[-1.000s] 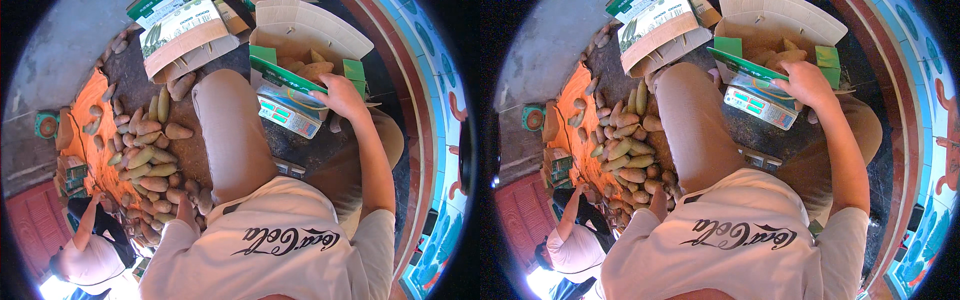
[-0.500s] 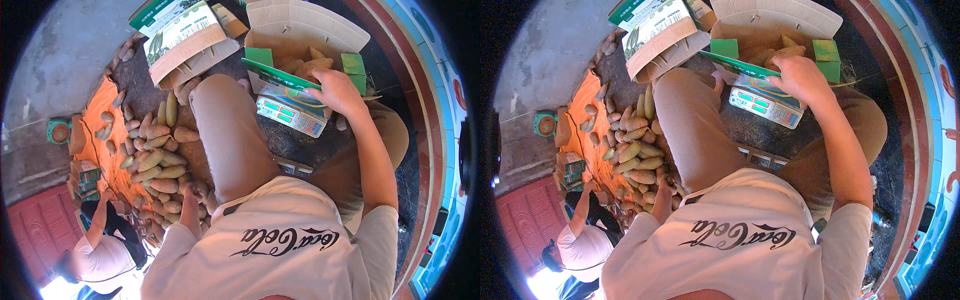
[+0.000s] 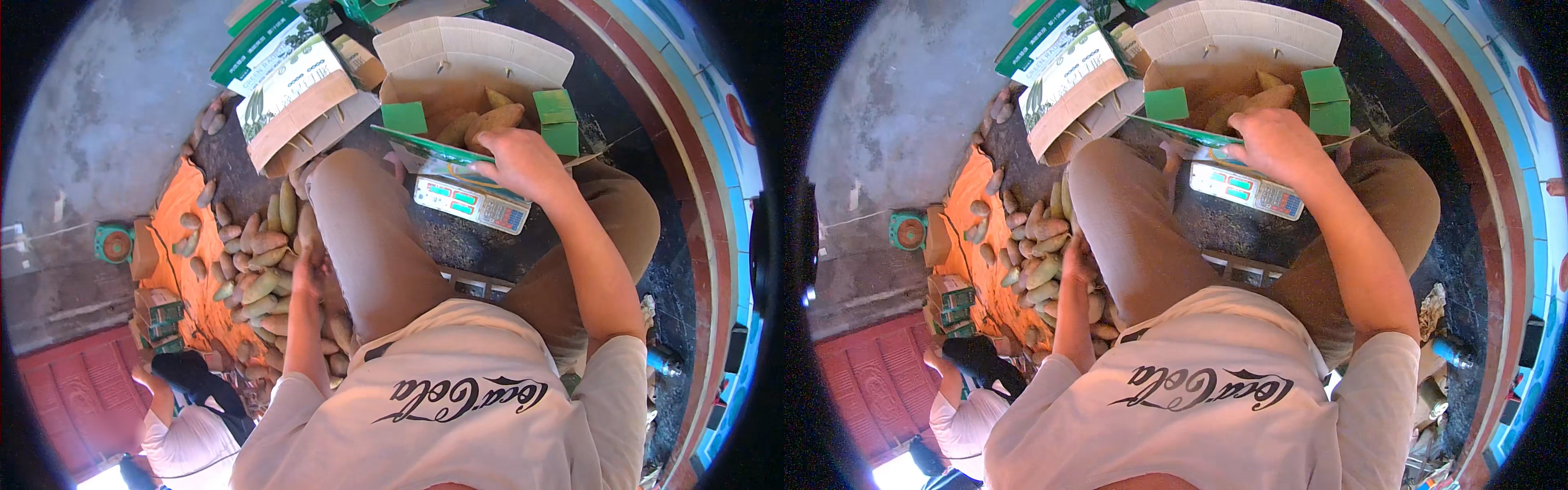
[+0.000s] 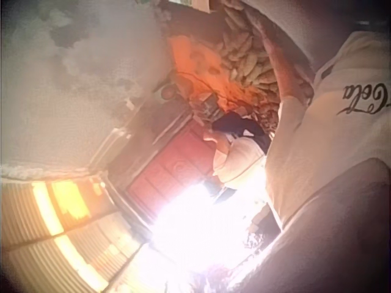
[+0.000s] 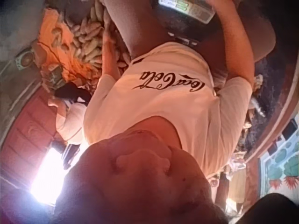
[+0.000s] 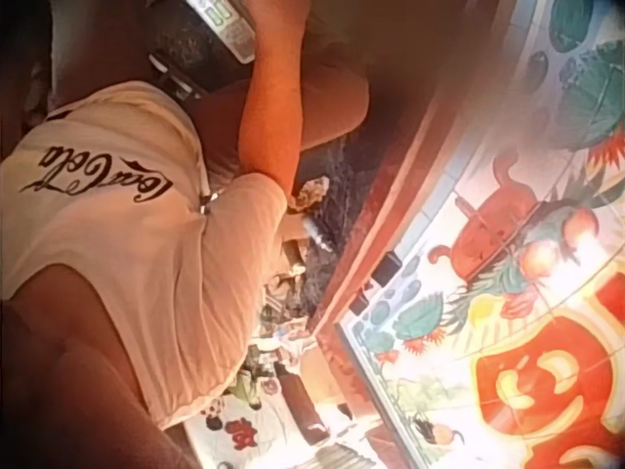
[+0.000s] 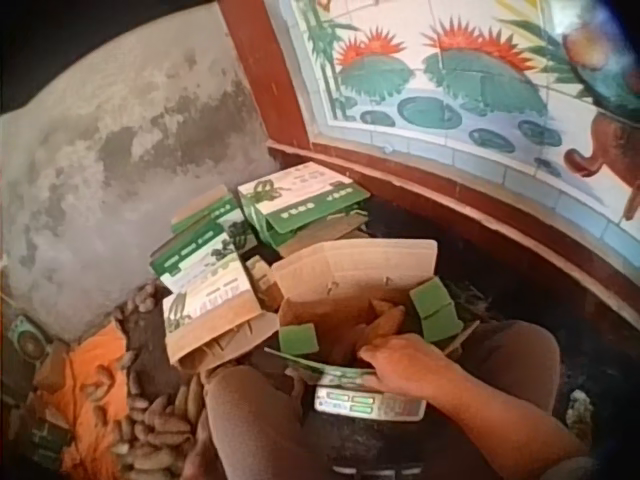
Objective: Picking up green radishes from a floor pile and packing them into cardboard boxes while using a digital scale.
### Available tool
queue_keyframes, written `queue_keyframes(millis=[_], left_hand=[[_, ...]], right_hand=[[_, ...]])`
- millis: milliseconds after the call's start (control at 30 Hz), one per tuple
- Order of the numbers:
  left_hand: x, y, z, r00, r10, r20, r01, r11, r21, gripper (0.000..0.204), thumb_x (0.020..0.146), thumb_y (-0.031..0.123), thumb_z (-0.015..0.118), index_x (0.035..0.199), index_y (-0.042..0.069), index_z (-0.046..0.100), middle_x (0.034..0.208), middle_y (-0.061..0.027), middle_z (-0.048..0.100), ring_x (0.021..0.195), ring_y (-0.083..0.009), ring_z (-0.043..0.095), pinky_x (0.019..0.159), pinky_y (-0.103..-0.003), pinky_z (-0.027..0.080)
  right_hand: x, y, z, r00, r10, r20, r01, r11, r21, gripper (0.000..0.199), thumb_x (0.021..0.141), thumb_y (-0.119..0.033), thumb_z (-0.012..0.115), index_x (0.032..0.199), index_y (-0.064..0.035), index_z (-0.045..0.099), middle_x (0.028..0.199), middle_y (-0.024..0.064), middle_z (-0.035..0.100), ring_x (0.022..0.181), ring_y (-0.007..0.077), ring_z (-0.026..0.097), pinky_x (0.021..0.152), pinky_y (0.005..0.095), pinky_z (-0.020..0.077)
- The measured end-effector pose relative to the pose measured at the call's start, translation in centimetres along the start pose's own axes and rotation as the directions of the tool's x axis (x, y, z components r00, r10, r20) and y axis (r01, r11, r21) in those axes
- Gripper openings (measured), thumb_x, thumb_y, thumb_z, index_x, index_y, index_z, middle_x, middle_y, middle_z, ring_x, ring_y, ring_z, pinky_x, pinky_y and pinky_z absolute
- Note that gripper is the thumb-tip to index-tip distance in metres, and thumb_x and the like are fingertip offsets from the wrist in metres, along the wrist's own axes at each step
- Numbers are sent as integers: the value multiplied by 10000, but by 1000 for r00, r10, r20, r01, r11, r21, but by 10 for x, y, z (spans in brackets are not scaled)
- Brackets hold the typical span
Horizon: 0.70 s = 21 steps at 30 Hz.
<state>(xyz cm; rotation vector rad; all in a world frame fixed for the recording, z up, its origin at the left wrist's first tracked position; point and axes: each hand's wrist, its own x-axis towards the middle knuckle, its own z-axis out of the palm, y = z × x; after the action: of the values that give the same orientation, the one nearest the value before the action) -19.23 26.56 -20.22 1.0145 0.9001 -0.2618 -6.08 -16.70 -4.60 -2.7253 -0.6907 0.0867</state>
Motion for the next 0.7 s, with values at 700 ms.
queue_keyframes(millis=[700], left_hand=[[-68,132,300,461,448,766,-862,22,506,399,853,180,560,1200,-2,493,878,-111,603,710,-160,574,687,-279,476]], right_hand=[[-9,24,-18,837,214,-503,18,909,417,232,835,-259,547,808,-31,584,798,141,590,742,335,564,653,420,445]])
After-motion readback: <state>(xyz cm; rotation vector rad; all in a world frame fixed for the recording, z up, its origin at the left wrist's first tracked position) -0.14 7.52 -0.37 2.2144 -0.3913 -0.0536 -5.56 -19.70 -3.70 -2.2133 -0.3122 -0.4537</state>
